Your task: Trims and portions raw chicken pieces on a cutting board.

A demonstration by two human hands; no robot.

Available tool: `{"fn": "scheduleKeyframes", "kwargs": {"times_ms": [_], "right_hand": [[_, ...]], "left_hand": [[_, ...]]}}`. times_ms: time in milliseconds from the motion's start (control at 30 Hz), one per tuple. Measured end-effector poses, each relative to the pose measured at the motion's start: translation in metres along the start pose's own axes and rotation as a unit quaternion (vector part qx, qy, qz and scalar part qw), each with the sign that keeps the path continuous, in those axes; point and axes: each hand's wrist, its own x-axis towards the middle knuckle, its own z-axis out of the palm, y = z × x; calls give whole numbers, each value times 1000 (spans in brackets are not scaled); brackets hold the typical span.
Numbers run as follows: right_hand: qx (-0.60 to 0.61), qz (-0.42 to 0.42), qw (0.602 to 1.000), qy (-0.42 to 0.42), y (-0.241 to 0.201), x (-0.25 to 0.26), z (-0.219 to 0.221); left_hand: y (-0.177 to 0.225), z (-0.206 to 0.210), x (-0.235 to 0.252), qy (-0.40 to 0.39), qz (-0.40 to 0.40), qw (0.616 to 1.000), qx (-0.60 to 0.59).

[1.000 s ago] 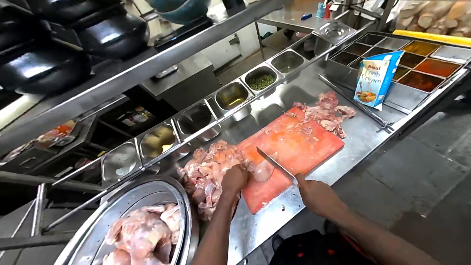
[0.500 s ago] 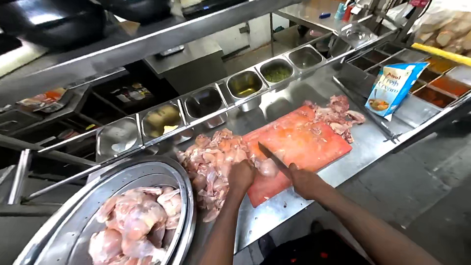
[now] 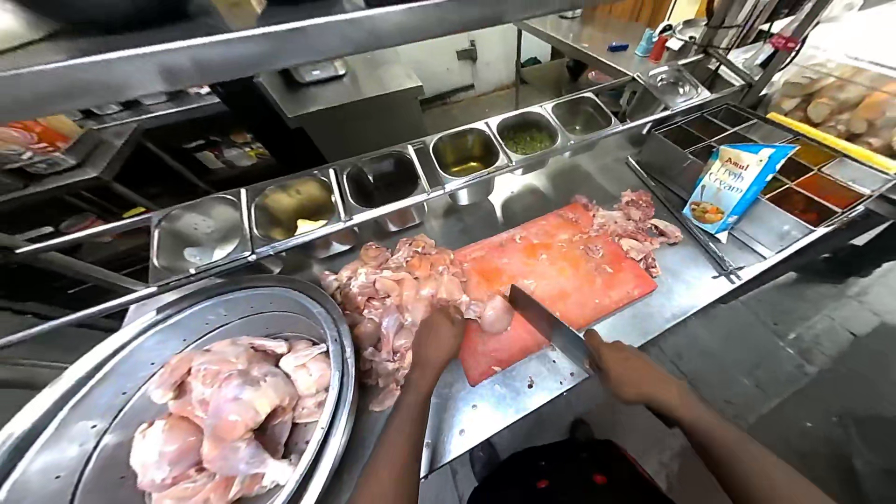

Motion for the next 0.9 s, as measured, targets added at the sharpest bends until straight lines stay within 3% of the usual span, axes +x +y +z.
{"fn": "scheduleKeyframes", "kwargs": {"times_ms": [200,400,600,667,733,767,800,867,900], "right_hand": [[33,41,990,131,4,12,-8],[48,-24,965,255,-6,-8,22],[-13,23,992,126,-16,-3,37],[-19,25,992,126,-20,-2,34],[-17,5,984,178,-24,-11,23],[-14,-33,967,251,-25,-20,17],[-10,-99,926,363,-25,-28,13],[9,-198,815,545,-36,-42,-8],[29,-225,770,596,-45,-48,-19]], "left_hand": [[31,2,6,-59,57,995,-61],[54,44,39,-90,34,994,-41],[42,46,48,-118,15,984,-133],[38,45,46,-123,1,980,-153],[33,47,44,-122,4,979,-163],[32,47,43,-116,12,979,-166],[32,47,41,-113,14,981,-160],[35,42,35,-108,7,984,-144],[37,40,34,-107,4,984,-143]]}}
